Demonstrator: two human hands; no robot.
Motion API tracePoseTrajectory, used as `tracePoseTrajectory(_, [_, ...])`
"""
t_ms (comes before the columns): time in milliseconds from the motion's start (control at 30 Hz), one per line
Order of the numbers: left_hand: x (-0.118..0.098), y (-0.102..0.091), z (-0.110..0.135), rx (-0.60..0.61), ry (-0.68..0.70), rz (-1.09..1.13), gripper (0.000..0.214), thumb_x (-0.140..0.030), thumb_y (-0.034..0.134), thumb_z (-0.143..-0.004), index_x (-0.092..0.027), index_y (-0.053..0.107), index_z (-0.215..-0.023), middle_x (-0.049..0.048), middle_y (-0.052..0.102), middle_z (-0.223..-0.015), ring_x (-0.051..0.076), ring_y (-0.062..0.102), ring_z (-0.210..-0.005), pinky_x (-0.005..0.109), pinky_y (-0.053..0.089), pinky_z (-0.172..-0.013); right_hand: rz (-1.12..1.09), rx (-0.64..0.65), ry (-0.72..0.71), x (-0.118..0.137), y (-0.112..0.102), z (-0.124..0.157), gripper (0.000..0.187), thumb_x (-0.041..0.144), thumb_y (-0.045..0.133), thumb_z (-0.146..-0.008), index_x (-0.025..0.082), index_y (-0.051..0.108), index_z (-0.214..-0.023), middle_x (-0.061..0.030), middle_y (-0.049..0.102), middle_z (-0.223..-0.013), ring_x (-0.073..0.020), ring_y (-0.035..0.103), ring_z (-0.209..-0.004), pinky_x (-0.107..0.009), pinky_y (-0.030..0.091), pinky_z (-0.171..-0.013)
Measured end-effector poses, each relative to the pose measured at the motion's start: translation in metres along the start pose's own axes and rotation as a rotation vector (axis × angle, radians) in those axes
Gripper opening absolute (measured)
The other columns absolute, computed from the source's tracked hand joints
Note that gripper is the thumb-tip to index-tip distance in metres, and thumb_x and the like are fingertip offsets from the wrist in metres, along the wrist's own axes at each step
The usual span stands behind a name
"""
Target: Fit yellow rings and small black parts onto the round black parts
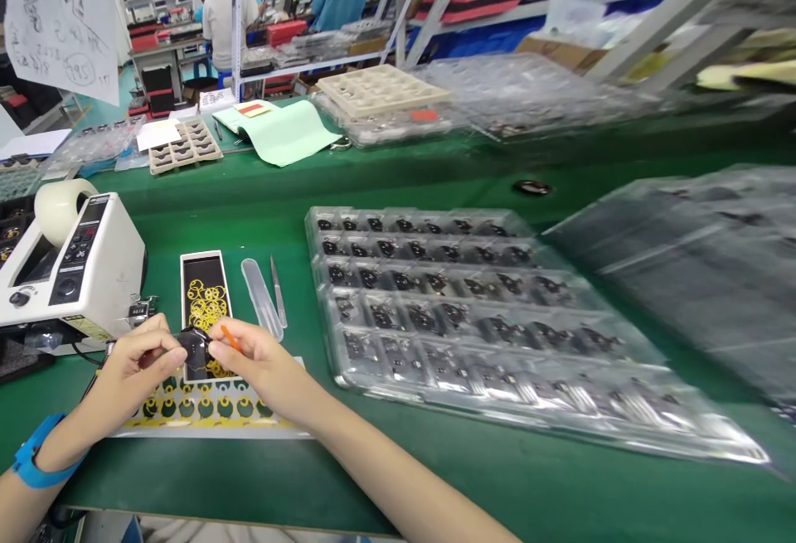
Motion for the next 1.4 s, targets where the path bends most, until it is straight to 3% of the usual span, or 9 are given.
tracePoseTrajectory(900, [0.006,0.003,0.0,-0.013,0.01,0.001,0.031,-0.034,0.051,-0.09,-0.017,0.055,-0.064,-0.0023,0.039,-0.068,0.012,0.036,-0.061,0.027,0.026,-0.056,-0.012,-0.014,0.004,0.0,0.001,0.001,0.047,0.064,0.058,-0.081,0.02,0.044,-0.074,0.0057,0.03,-0.065,-0.0113,0.026,-0.06,-0.026,0.023,-0.058])
tracePoseTrajectory(1200, [0.007,0.01,0.001,-0.146,0.092,-0.222,0.025,-0.024,0.051,-0.088,-0.018,0.053,-0.065,-0.0027,0.039,-0.067,0.011,0.038,-0.058,0.024,0.025,-0.051,0.091,-0.034,0.014,0.0,0.004,0.001,0.051,0.07,0.053,-0.081,0.02,0.044,-0.073,0.0039,0.036,-0.069,-0.0125,0.033,-0.064,-0.027,0.027,-0.061])
tracePoseTrajectory(1400, [0.003,0.006,0.002,-0.322,0.21,-0.439,0.023,-0.02,0.054,-0.086,-0.018,0.048,-0.064,-0.0029,0.041,-0.066,0.011,0.041,-0.057,0.024,0.031,-0.054,0.065,-0.054,0.017,0.002,0.002,0.001,0.051,0.069,0.055,-0.08,0.02,0.045,-0.074,0.0043,0.036,-0.067,-0.0122,0.032,-0.062,-0.027,0.026,-0.061])
Point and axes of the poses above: each hand's wrist, its own z-axis away from the middle knuckle, its own y-axis out of the palm, x = y × z, the point moved 1 cm from there along -z, towards the middle knuckle
